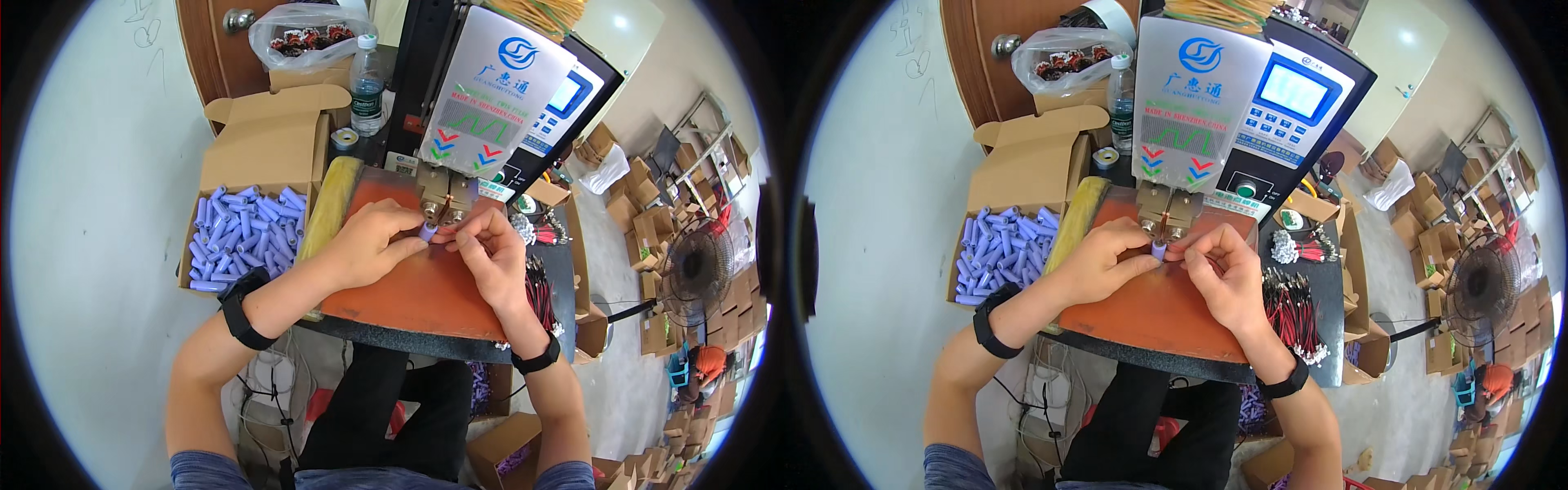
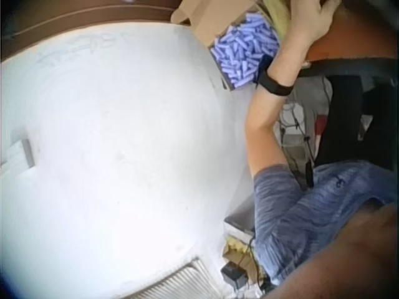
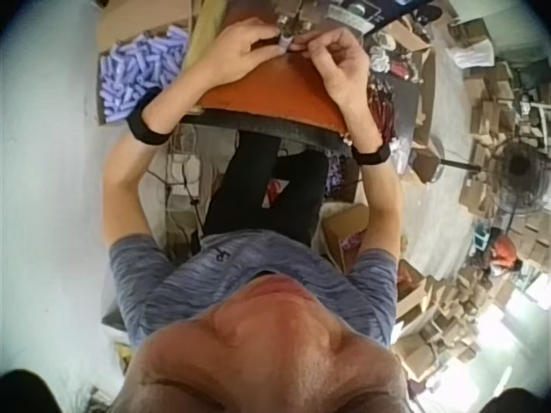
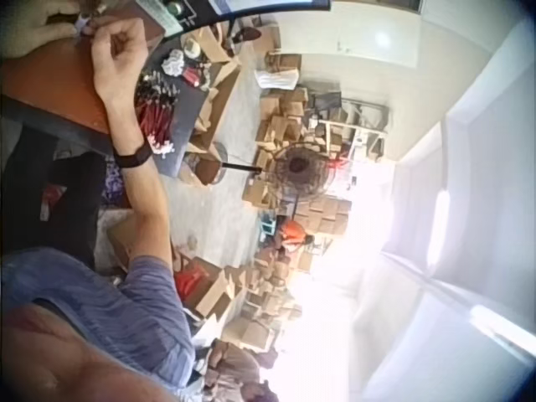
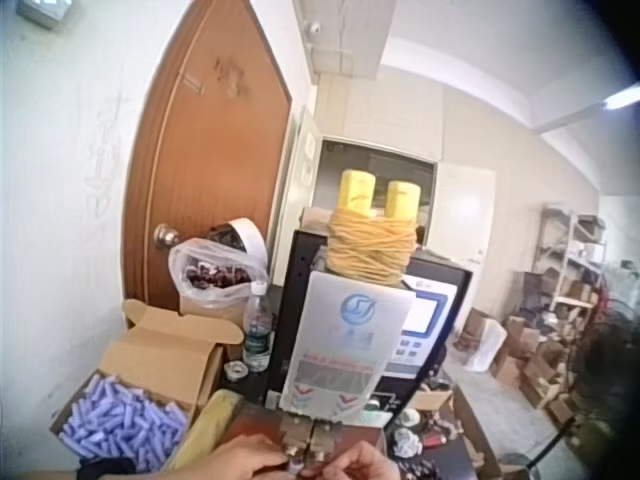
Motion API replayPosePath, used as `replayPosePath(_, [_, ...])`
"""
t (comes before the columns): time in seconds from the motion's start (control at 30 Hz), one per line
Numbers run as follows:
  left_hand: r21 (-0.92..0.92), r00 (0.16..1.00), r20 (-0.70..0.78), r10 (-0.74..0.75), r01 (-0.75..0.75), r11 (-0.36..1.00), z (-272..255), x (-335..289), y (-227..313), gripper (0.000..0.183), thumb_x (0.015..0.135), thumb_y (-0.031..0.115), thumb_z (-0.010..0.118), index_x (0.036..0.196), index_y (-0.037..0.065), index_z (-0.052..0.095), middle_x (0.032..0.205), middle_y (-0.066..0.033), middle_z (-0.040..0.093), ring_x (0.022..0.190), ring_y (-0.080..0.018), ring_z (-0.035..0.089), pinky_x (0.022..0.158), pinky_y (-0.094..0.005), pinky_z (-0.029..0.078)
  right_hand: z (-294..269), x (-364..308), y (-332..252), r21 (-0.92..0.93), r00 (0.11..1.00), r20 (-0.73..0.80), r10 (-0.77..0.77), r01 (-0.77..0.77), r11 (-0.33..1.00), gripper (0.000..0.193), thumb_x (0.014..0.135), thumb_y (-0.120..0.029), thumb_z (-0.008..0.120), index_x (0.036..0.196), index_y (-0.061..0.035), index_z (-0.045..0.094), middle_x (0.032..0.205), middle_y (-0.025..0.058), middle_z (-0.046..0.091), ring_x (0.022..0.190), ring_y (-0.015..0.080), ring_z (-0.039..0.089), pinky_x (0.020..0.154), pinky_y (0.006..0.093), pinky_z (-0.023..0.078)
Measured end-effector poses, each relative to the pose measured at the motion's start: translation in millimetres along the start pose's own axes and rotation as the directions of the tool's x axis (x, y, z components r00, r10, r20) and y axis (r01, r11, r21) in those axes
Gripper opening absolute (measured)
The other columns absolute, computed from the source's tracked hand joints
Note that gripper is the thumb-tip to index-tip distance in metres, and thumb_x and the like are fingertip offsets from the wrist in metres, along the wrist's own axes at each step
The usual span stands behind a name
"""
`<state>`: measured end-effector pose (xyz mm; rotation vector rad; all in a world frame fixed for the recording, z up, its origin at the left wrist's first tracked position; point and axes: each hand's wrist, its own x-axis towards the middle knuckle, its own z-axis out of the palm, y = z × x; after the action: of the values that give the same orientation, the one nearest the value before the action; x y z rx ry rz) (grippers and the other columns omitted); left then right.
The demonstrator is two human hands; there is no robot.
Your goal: Spot welding lithium-ion battery cells together using a spot welding machine.
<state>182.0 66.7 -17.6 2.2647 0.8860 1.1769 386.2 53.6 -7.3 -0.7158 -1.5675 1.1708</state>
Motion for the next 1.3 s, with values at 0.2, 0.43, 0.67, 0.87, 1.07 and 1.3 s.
replayPosePath(0.2, [0.004,0.999,0.003,-0.05,0.05,0.999,-1,1,3,0.018,0.08,0.015,0.066,0.084,-0.001,0.06,0.078,-0.0145,0.055,0.076,-0.0301,0.053,0.066,-0.0377,0.042,-1,0,-3,0.006,1.0,0.015,0.017,-0.017,1.0,0.006,0.09,-0.004,0.053,0.088,0.0007,0.05,0.097,0.0126,0.061,0.093,0.0171,0.061,0.085,0.0293,0.048])
replayPosePath(0.43, [0.003,0.998,0.021,-0.056,0.056,0.998,-6,3,8,0.018,0.08,0.015,0.066,0.084,-0.001,0.06,0.075,-0.0137,0.054,0.073,-0.0295,0.053,0.065,-0.0373,0.042,1,3,-4,-0.016,1.0,0.008,0.023,-0.023,1.0,0.004,0.089,-0.002,0.053,0.089,0.0008,0.05,0.098,0.0124,0.061,0.092,0.0166,0.061,0.085,0.0284,0.047])
replayPosePath(0.67, [0.017,1.0,-0.011,-0.021,0.021,1.0,0,2,2,0.018,0.08,0.016,0.066,0.084,-0.001,0.06,0.077,-0.0142,0.056,0.075,-0.0293,0.054,0.065,-0.0388,0.043,3,2,-1,0.015,0.999,-0.036,-0.004,0.005,1.0,0.01,0.088,-0.008,0.058,0.089,-0.0006,0.051,0.09,0.0103,0.064,0.081,0.0121,0.06,0.077,0.0246,0.048])
replayPosePath(0.87, [0.049,0.991,0.082,-0.103,0.099,0.994,-5,1,7,0.021,0.082,0.015,0.061,0.099,0.003,0.063,0.088,-0.0138,0.061,0.088,-0.0315,0.054,0.08,-0.0416,0.043,-1,2,-1,-0.038,0.999,-0.004,0.041,-0.041,0.998,0.004,0.088,-0.002,0.054,0.087,0.0002,0.051,0.096,0.0114,0.062,0.09,0.015,0.061,0.083,0.0269,0.047])
replayPosePath(1.07, [0.048,0.991,0.077,-0.108,0.104,0.993,-4,1,10,0.022,0.082,0.016,0.061,0.1,0.003,0.063,0.088,-0.0141,0.061,0.088,-0.032,0.055,0.08,-0.0416,0.042,1,-2,-5,-0.035,0.999,-0.019,0.044,-0.045,0.998,0.003,0.088,-0.001,0.054,0.087,-0.0001,0.051,0.096,0.0106,0.062,0.091,0.0144,0.061,0.082,0.0267,0.048])
replayPosePath(1.3, [0.078,0.997,-0.034,-0.071,0.074,0.994,-2,-5,6,0.019,0.08,0.014,0.064,0.093,0.001,0.062,0.083,-0.0144,0.058,0.082,-0.0317,0.056,0.07,-0.0402,0.044,7,-1,0,-0.162,0.999,-0.049,-0.003,-0.005,0.987,0.007,0.086,-0.001,0.057,0.087,-0.0022,0.05,0.087,0.0044,0.059,0.083,0.0097,0.058,0.077,0.0218,0.046])
